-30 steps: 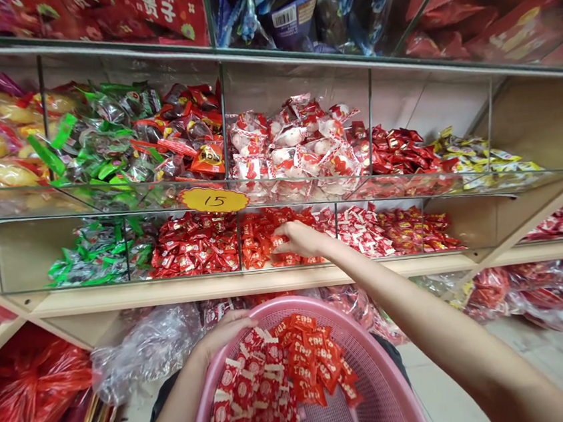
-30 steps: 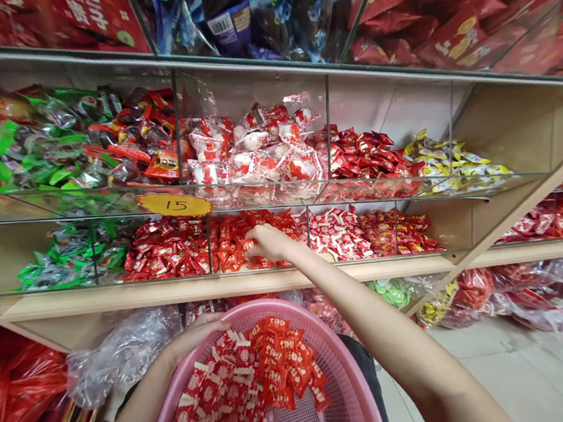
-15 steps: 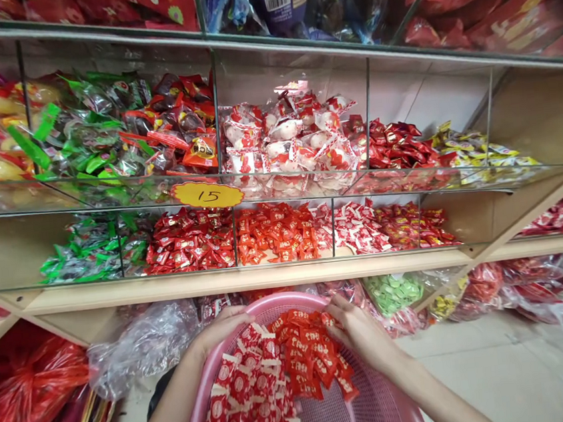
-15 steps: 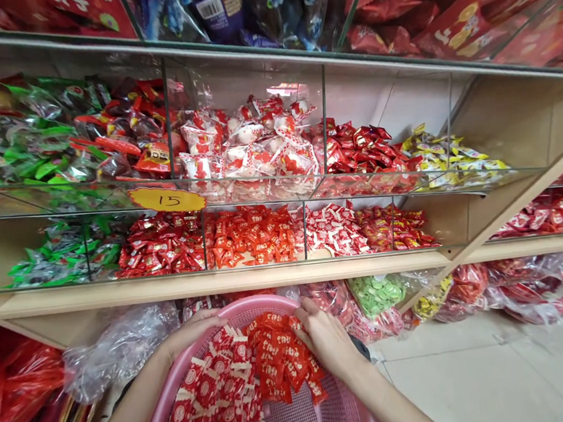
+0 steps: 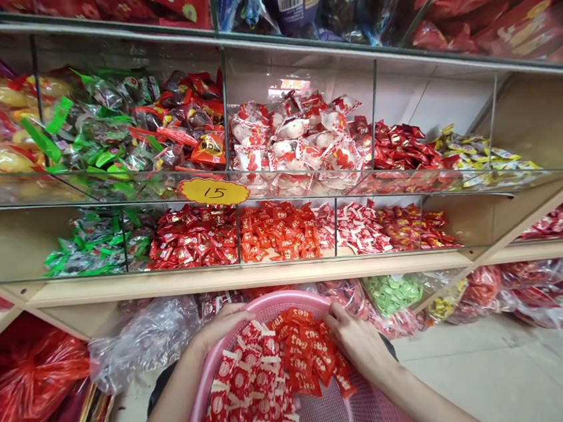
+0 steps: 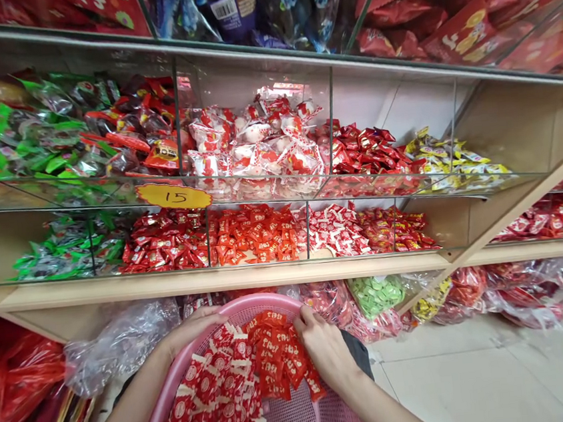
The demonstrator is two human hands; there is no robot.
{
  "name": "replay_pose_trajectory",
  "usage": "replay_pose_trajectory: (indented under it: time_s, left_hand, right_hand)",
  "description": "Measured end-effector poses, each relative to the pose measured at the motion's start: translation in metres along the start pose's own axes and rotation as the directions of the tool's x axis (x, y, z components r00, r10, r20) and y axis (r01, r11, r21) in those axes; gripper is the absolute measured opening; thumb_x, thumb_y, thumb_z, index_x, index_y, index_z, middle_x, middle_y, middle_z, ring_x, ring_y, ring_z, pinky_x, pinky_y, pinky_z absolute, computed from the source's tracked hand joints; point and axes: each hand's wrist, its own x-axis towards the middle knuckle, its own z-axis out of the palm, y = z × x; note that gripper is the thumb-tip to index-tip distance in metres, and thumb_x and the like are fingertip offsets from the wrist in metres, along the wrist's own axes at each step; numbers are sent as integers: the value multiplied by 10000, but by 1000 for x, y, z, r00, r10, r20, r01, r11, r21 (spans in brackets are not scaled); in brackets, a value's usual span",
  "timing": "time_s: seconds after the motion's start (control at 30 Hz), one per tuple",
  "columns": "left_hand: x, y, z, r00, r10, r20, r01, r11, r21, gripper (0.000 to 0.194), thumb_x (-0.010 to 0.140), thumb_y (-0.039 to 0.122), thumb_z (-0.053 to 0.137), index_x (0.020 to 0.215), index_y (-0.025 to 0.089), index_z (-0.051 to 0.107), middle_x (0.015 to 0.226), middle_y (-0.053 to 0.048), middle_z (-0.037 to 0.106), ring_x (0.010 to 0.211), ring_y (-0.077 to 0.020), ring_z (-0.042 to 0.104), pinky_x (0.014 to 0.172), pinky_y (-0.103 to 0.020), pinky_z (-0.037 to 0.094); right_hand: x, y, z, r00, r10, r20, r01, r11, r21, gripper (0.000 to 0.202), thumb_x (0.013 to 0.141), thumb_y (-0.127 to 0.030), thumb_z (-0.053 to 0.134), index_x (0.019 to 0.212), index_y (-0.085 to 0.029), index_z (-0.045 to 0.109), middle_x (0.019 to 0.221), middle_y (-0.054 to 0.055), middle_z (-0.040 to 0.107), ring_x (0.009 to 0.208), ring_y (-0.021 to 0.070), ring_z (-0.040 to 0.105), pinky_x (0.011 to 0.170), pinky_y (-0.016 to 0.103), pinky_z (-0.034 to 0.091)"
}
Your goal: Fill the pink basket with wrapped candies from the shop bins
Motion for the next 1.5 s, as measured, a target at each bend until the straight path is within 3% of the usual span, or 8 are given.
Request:
replay_pose_trajectory:
  time_s: [0.3,0.5,0.87,1.13,1.33,1.5]
  left_hand:
    - [3,-6,-3,1000,-1,-29,2,999,39,316,649,397,563,851,165,636,873,-20,651,869,-193,555,804,-271,378]
    - [1,0,-1,1000,-1,-30,2,999,53,333,632,415,566,836,162,641,870,-22,651,875,-198,550,798,-261,376]
    - [4,-1,-1,996,-5,-85,12,996,83,303,602,422,581,763,176,653,836,-16,645,875,-208,536,801,-266,370]
    - [4,-2,-1,1000,21,7,-21,1000,13,291,633,389,562,799,162,639,820,-22,652,806,-189,561,765,-274,388]
    - [2,0,-1,998,17,-61,-13,998,54,278,620,387,572,767,163,643,802,-10,644,827,-187,544,763,-257,374]
    - [2,2,0,1000,21,9,-21,999,25,318,624,417,561,783,152,636,767,-14,640,790,-186,557,743,-266,390]
  right_hand:
    - [1,-6,-7,999,-26,20,24,996,81,189,804,-91,360,818,-195,517,918,55,501,764,131,549,485,208,336]
    - [-4,-10,-9,997,-18,81,12,997,78,244,795,-67,340,904,-201,512,983,53,506,588,100,549,493,238,333]
    - [-10,-12,1,994,7,107,-19,993,115,222,795,-93,347,894,-203,514,972,55,504,606,99,552,530,216,358]
    - [-1,-18,-10,989,11,146,-32,990,140,217,796,-124,358,917,-182,529,978,78,512,643,128,567,549,233,372]
    - [-2,-2,-14,998,27,63,-49,923,381,215,817,-243,372,956,-186,526,972,69,497,798,152,556,663,234,399]
    - [2,12,-16,995,75,69,-97,895,435,285,816,-280,387,1075,-198,475,954,69,518,802,150,549,662,227,384]
